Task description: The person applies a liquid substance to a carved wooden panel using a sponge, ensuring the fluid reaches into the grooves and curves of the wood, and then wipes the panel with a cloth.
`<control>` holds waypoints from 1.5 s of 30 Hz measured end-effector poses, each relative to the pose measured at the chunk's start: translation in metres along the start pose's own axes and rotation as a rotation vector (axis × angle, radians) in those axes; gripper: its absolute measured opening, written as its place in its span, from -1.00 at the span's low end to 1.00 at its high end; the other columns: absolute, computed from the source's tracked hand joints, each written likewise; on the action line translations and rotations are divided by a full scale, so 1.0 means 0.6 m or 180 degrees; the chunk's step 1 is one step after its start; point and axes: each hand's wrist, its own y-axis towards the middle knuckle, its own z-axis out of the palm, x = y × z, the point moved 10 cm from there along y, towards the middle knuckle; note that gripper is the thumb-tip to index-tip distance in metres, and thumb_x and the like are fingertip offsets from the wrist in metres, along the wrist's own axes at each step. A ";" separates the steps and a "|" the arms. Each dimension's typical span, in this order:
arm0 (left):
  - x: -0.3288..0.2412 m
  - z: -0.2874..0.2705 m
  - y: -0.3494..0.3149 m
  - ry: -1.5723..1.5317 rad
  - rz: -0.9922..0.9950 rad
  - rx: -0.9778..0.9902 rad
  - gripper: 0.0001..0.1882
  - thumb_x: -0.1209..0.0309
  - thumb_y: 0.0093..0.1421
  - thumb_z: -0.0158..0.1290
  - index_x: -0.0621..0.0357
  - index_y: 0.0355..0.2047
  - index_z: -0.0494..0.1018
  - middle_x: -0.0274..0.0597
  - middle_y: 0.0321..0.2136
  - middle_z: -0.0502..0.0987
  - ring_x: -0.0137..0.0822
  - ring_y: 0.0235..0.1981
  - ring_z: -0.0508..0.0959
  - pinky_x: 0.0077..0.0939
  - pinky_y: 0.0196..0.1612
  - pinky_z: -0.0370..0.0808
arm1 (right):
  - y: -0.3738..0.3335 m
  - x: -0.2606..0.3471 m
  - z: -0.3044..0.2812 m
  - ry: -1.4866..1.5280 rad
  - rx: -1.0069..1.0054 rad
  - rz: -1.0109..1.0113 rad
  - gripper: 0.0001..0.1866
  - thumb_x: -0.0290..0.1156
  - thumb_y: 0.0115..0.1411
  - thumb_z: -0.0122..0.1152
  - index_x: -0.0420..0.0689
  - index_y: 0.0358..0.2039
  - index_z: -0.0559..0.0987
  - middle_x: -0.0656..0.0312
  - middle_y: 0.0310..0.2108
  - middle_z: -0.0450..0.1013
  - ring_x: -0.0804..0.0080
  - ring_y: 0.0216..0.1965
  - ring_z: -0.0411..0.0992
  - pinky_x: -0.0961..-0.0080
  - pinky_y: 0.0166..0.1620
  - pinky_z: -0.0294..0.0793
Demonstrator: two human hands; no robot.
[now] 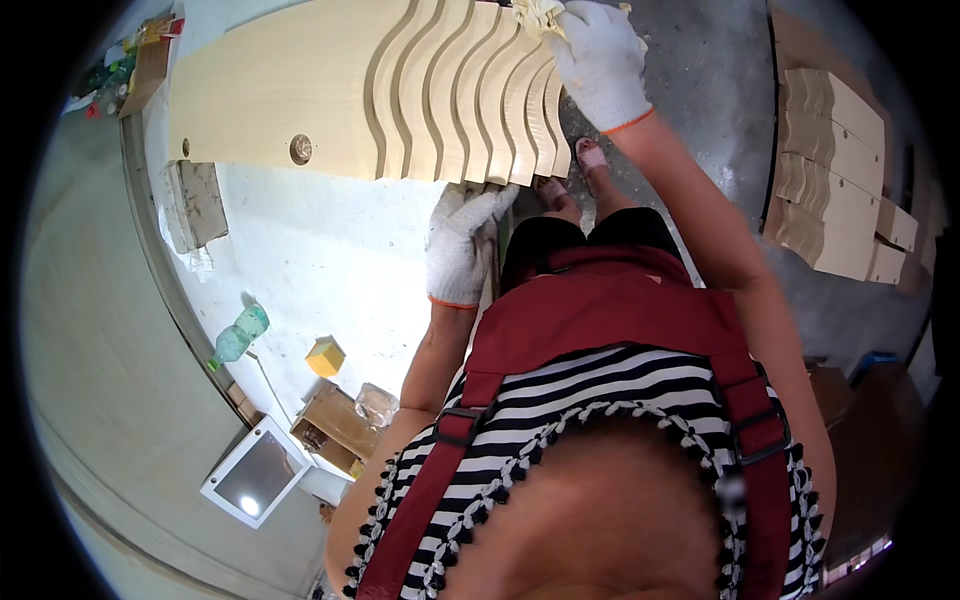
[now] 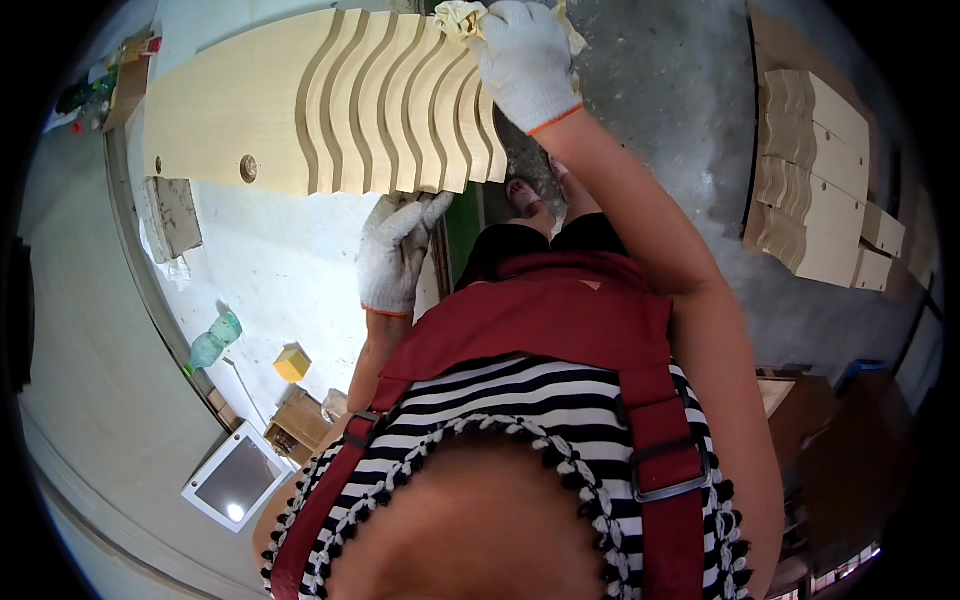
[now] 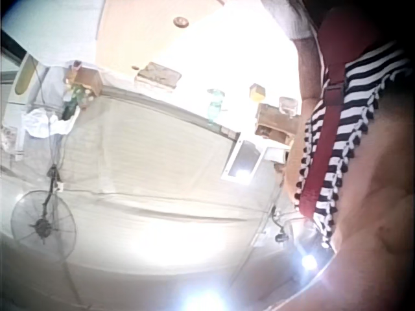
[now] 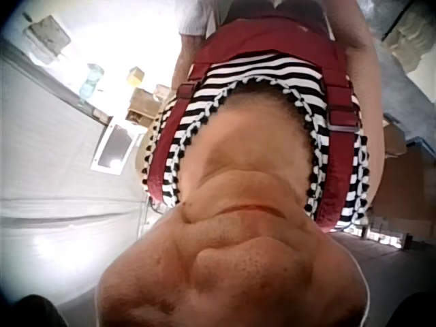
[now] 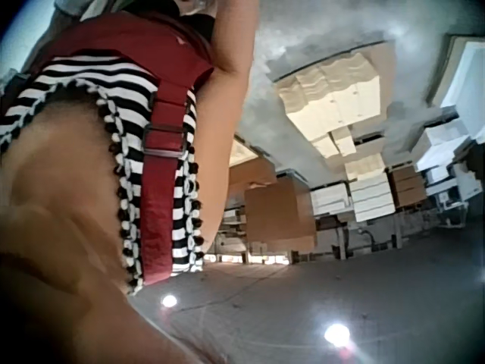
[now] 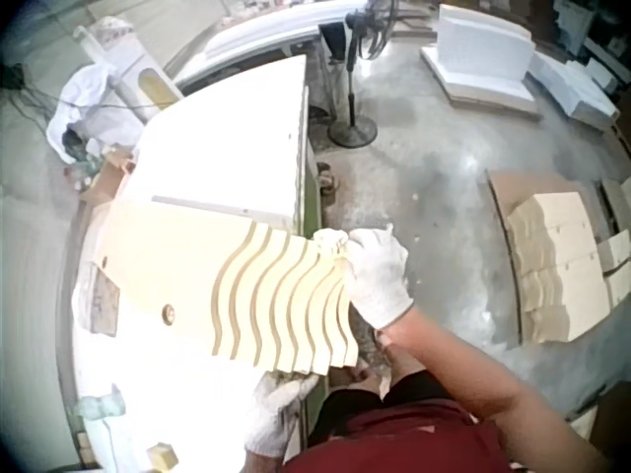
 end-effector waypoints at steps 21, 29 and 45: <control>-0.015 -0.007 -0.005 0.2573 0.0841 0.0504 -0.87 0.73 0.32 -0.16 0.45 -0.19 0.38 -0.03 -0.20 0.44 -0.05 0.01 0.60 -0.33 0.07 0.55 | -0.154 0.112 -0.012 0.0918 0.1389 -0.0486 -0.73 -0.47 0.07 0.17 -0.16 -0.17 0.59 0.17 -0.08 0.46 0.16 -0.01 0.38 0.26 0.05 0.42; -0.010 -0.015 -0.009 0.0429 0.0521 -0.0243 -0.84 0.64 0.31 -0.05 0.41 -0.11 0.41 0.01 -0.18 0.56 -0.16 -0.04 0.59 -0.31 0.07 0.52 | -0.186 -0.047 -0.091 0.2248 0.1530 0.1132 -0.76 -0.48 0.16 0.15 -0.19 -0.15 0.61 0.12 -0.12 0.52 0.09 -0.07 0.49 0.31 0.06 0.46; -0.001 0.001 0.009 0.0791 0.0080 0.0078 -0.52 0.41 0.32 -0.02 0.50 0.16 0.26 0.17 0.12 0.40 0.05 0.20 0.41 0.08 0.32 0.33 | -0.081 -0.028 0.021 -0.0124 0.0108 0.0333 -0.68 -0.37 0.08 0.23 -0.17 -0.13 0.59 0.14 -0.05 0.46 0.07 0.00 0.38 0.18 0.04 0.45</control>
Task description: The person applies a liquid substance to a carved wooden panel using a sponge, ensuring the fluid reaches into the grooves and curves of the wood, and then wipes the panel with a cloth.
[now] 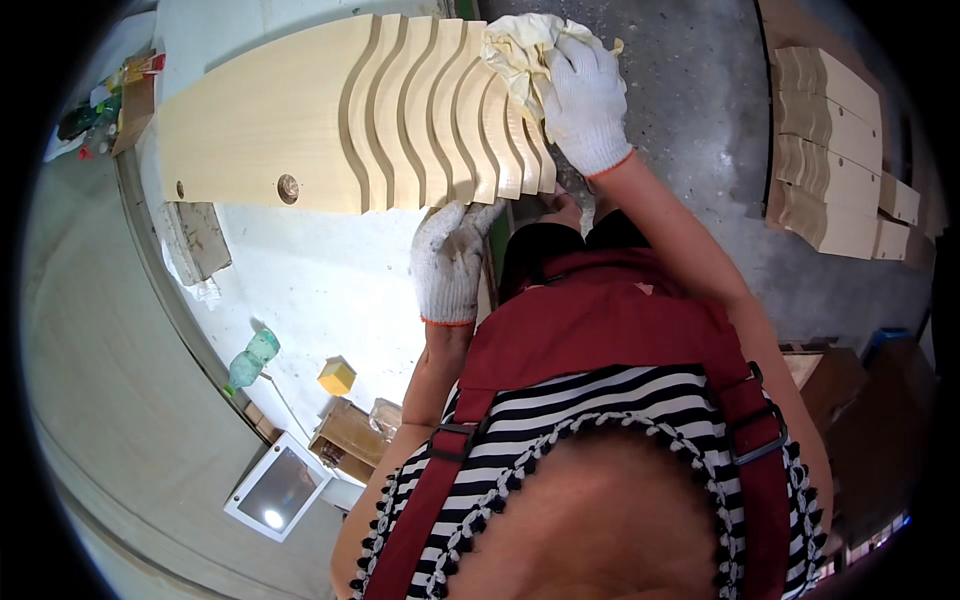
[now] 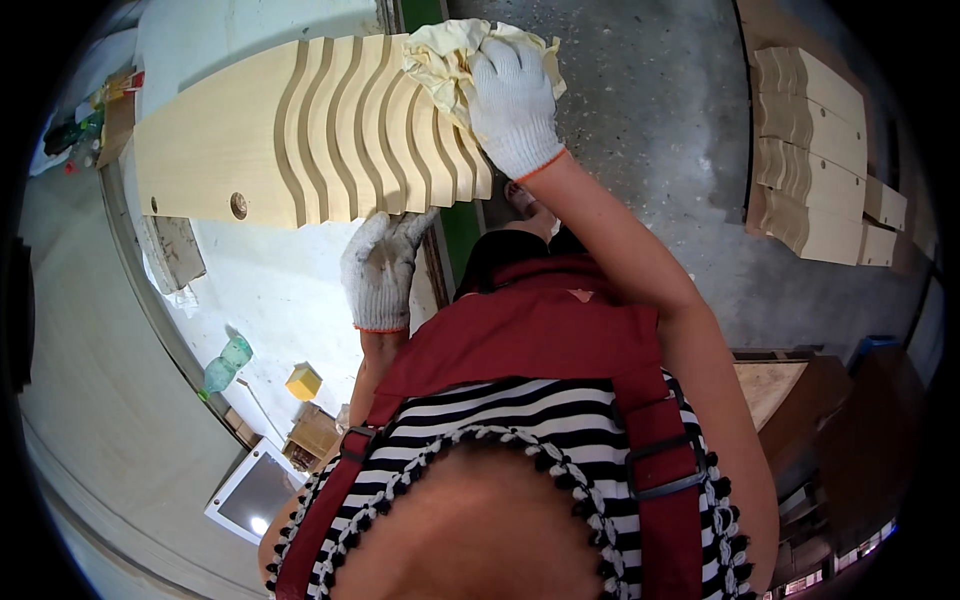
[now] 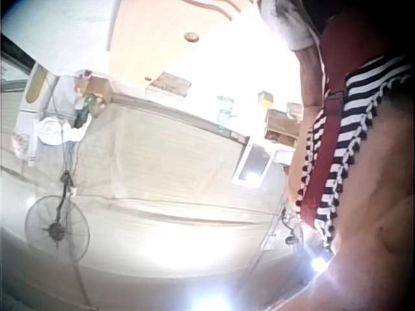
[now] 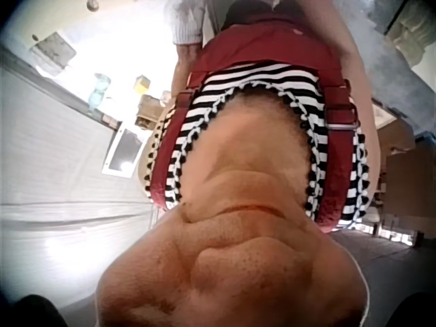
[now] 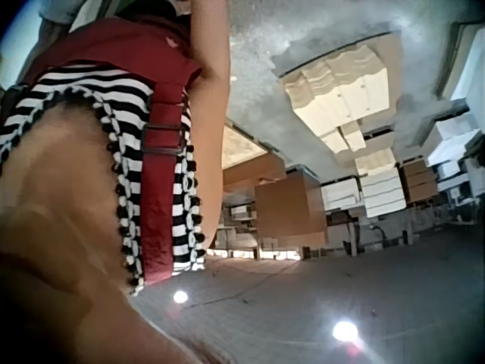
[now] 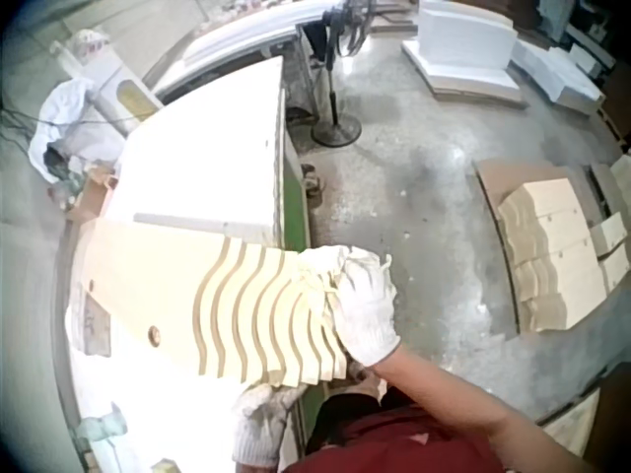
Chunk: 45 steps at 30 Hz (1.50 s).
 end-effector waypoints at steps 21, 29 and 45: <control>0.037 0.008 -0.013 -0.1818 -0.0092 -0.0230 -0.60 0.55 0.37 -0.09 0.52 0.16 0.20 0.29 0.19 0.28 0.15 0.19 0.39 0.07 0.28 0.37 | -0.141 -0.160 -0.095 0.2761 0.0828 0.1807 -0.66 -0.57 0.13 0.05 -0.29 -0.07 0.59 0.12 -0.09 0.55 0.28 0.00 0.50 0.41 0.09 0.47; 0.014 0.048 0.011 -0.0393 -0.0147 0.0246 -0.56 0.83 0.19 -0.27 0.42 0.07 0.36 0.21 0.03 0.45 0.07 0.14 0.52 -0.20 0.23 0.45 | 0.012 -0.090 0.065 0.0554 0.0433 0.0518 -0.60 -0.23 0.19 0.17 0.01 0.04 0.58 0.18 0.10 0.46 0.02 0.11 0.38 0.19 0.12 0.42; -0.036 0.054 -0.011 0.0988 0.0979 0.0499 -0.50 0.87 0.04 -0.35 0.52 -0.02 0.38 0.27 -0.01 0.43 0.09 0.09 0.56 -0.23 0.18 0.51 | -0.028 -0.036 0.015 0.0315 0.0496 0.0375 -0.51 -0.45 0.03 0.24 -0.16 0.05 0.54 0.11 0.10 0.41 0.01 0.06 0.37 0.18 0.12 0.42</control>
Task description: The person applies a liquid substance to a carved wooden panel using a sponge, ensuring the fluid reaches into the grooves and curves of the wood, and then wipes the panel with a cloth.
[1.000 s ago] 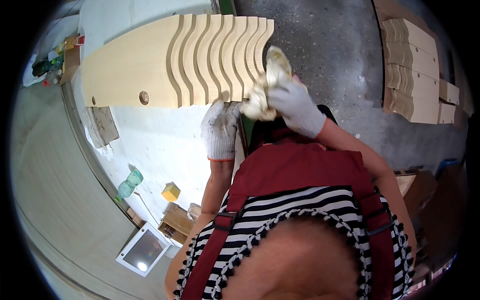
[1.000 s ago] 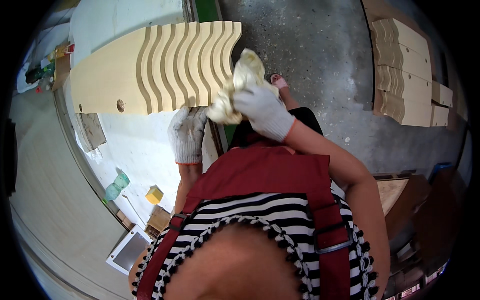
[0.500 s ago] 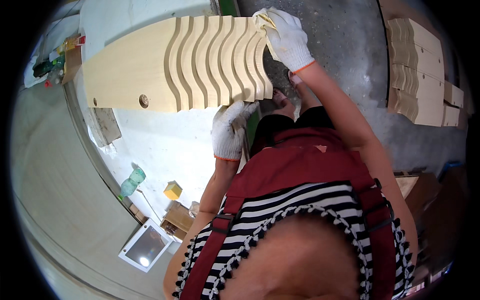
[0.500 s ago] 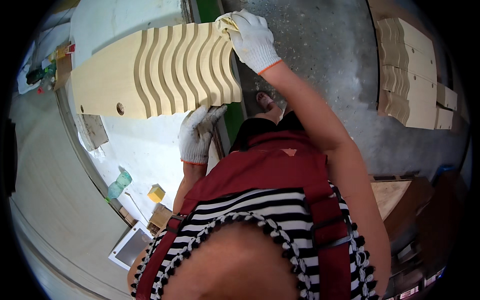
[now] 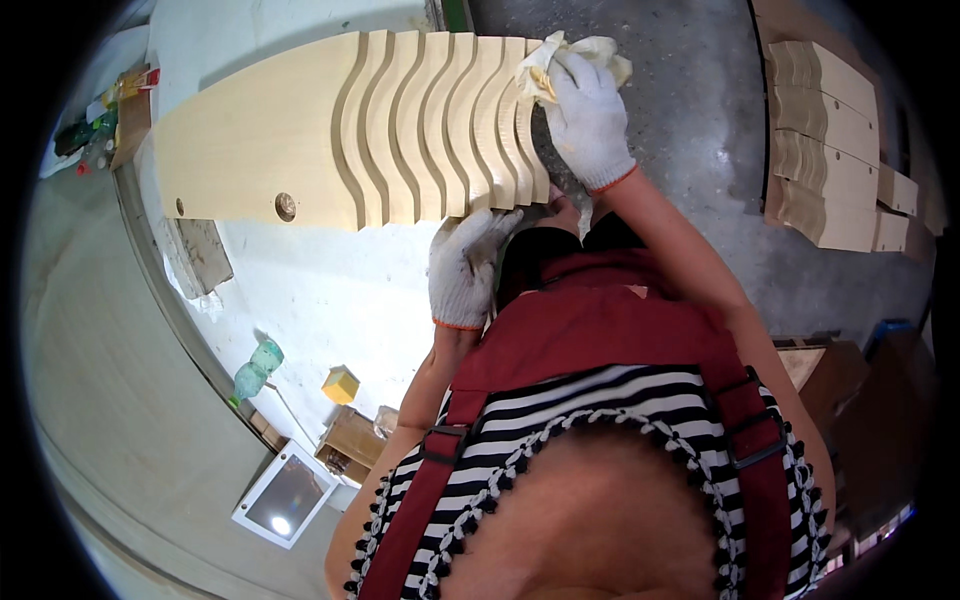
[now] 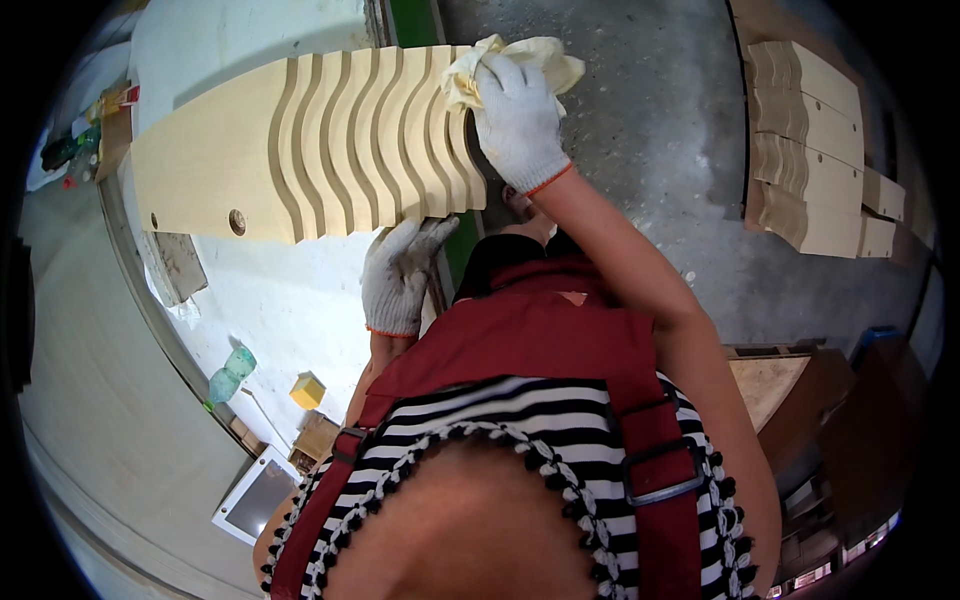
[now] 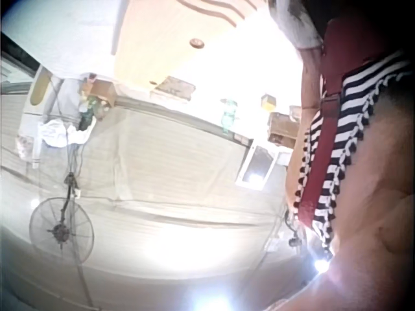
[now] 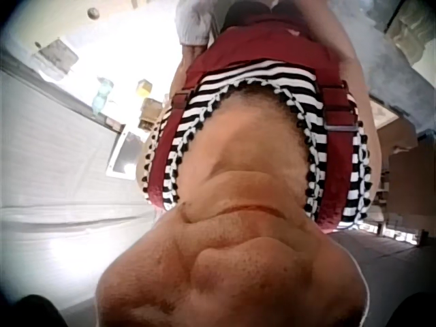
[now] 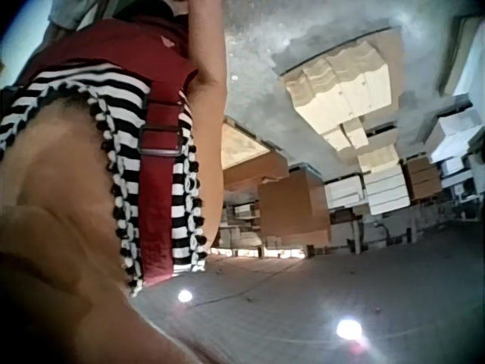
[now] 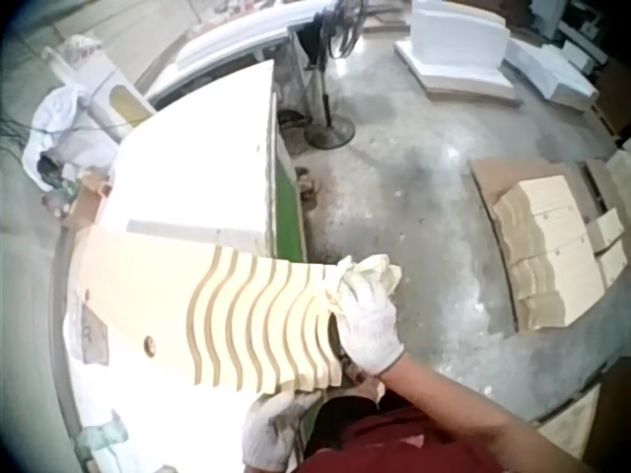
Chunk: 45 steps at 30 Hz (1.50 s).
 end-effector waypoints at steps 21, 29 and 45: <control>0.039 0.010 -0.014 -0.0986 -0.0235 -0.0137 -0.57 0.77 0.26 -0.25 0.49 0.15 0.27 0.13 0.08 0.47 0.02 0.16 0.50 -0.16 0.28 0.39 | -0.184 -0.024 -0.048 0.1313 0.1863 0.0172 -0.71 -0.55 0.00 0.16 -0.12 -0.22 0.64 0.15 -0.13 0.56 0.13 -0.10 0.51 0.31 -0.02 0.53; 0.124 0.050 0.014 -0.2869 -0.1723 -0.0674 -0.52 0.38 0.42 -0.04 0.41 0.24 0.22 0.08 0.16 0.39 0.02 0.20 0.42 0.02 0.29 0.37 | 0.049 -0.039 -0.017 0.1224 -0.0215 -0.0084 -0.52 -0.38 0.10 0.10 -0.22 0.07 0.52 0.00 0.10 0.43 0.00 0.14 0.36 0.21 0.23 0.33; 0.136 0.034 0.016 -0.2704 -0.1600 -0.0772 -0.47 0.23 0.41 0.00 0.25 0.28 0.23 -0.03 0.20 0.37 -0.05 0.22 0.39 0.02 0.28 0.34 | -0.218 -0.056 -0.011 0.2836 0.1788 0.0588 -0.55 -0.64 0.07 -0.05 -0.24 -0.01 0.60 0.05 0.02 0.51 0.13 0.11 0.45 0.34 0.22 0.37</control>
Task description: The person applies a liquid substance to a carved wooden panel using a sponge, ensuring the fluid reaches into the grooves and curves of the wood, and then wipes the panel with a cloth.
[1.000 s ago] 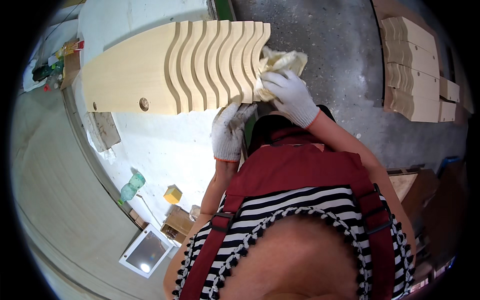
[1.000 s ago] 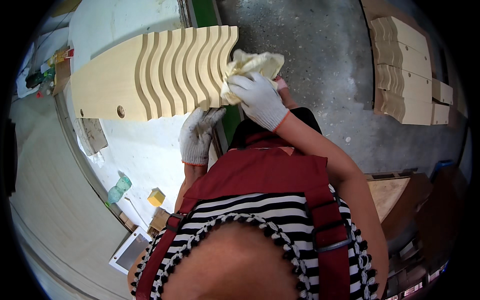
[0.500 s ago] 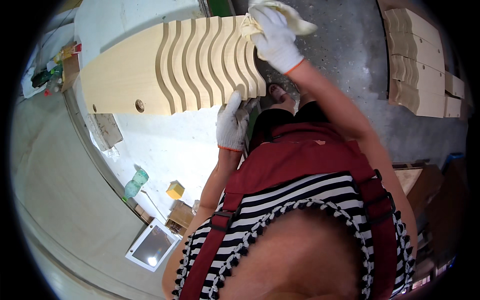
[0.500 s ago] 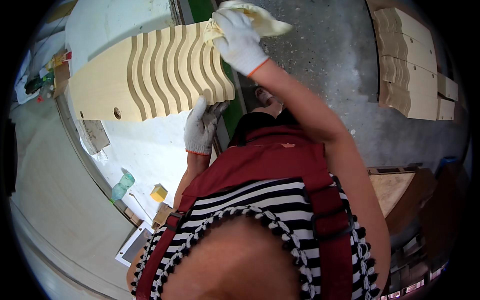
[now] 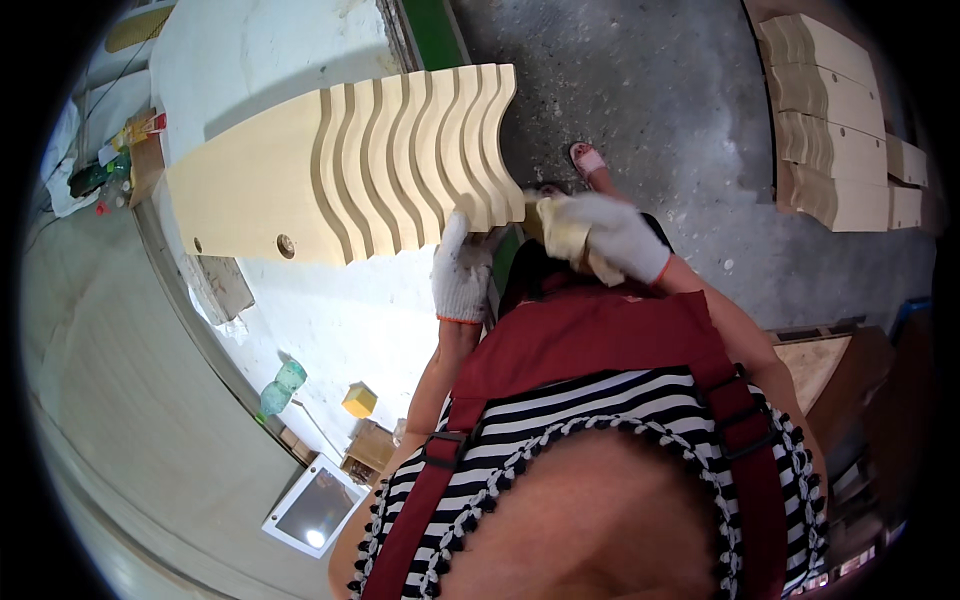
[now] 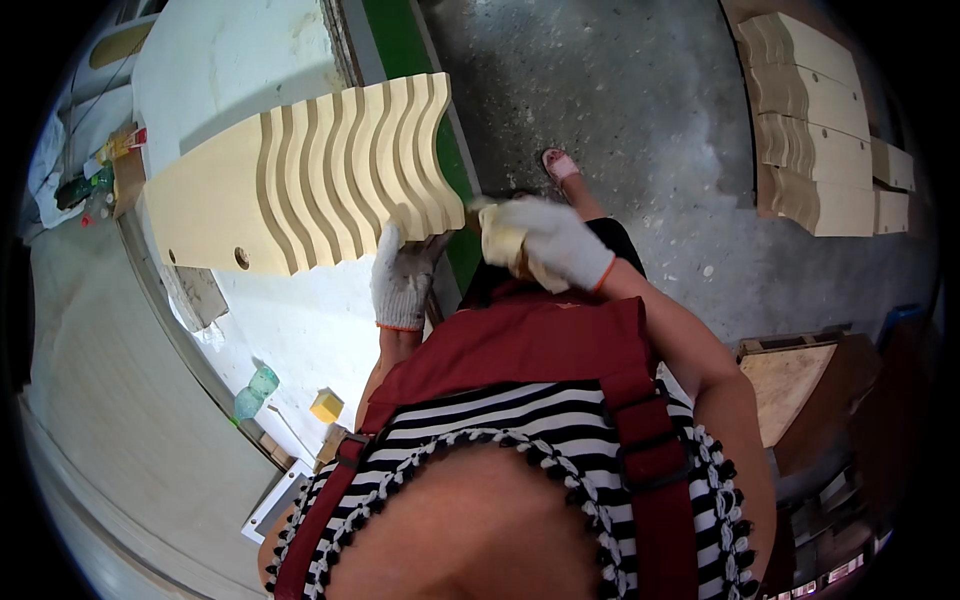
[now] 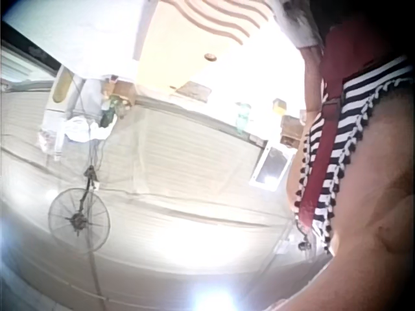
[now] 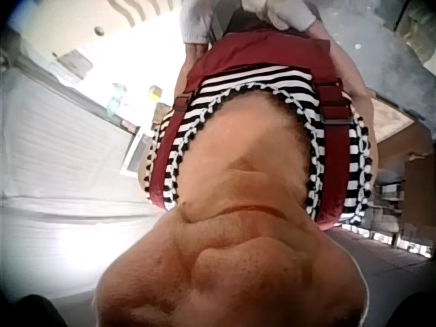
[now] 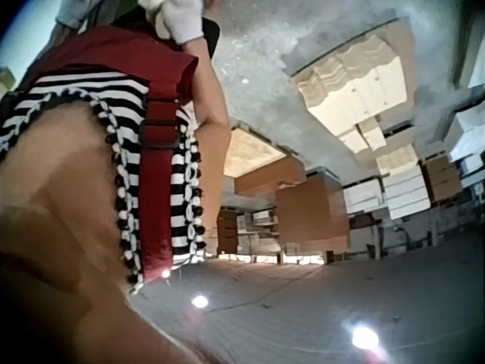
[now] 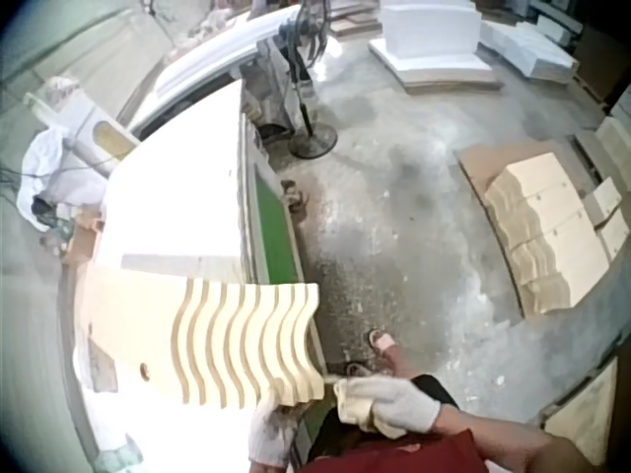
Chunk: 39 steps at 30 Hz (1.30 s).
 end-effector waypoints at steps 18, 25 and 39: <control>0.018 -0.033 0.016 -0.0133 -0.0057 -0.0149 -0.47 0.30 0.32 0.08 0.26 0.23 0.30 -0.05 0.14 0.45 -0.10 0.14 0.47 -0.07 0.23 0.40 | 0.130 0.029 -0.008 -0.0487 -0.2473 -0.0573 -0.61 -0.52 0.13 0.13 -0.30 -0.01 0.59 -0.08 -0.07 0.52 0.00 0.01 0.48 0.30 0.10 0.46; -0.003 0.005 0.012 0.0315 0.0325 0.0291 -0.42 0.18 0.37 0.01 0.27 0.27 0.23 -0.01 0.18 0.41 -0.05 0.17 0.46 0.00 0.23 0.42 | 0.066 0.007 0.028 -0.0201 -0.1121 -0.0327 -0.60 -0.58 0.16 0.08 -0.34 0.04 0.54 -0.07 -0.02 0.47 0.06 0.08 0.43 0.36 0.14 0.40; 0.017 -0.022 0.003 -0.0161 0.0254 0.0352 -0.23 0.05 0.31 0.09 0.27 0.34 0.12 0.03 0.29 0.27 0.01 0.30 0.31 0.13 0.35 0.20 | 0.237 0.130 -0.101 -0.1717 -0.1490 -0.1578 -0.48 -0.33 0.12 0.17 -0.28 0.10 0.51 -0.04 0.15 0.41 -0.08 0.18 0.35 0.17 0.25 0.32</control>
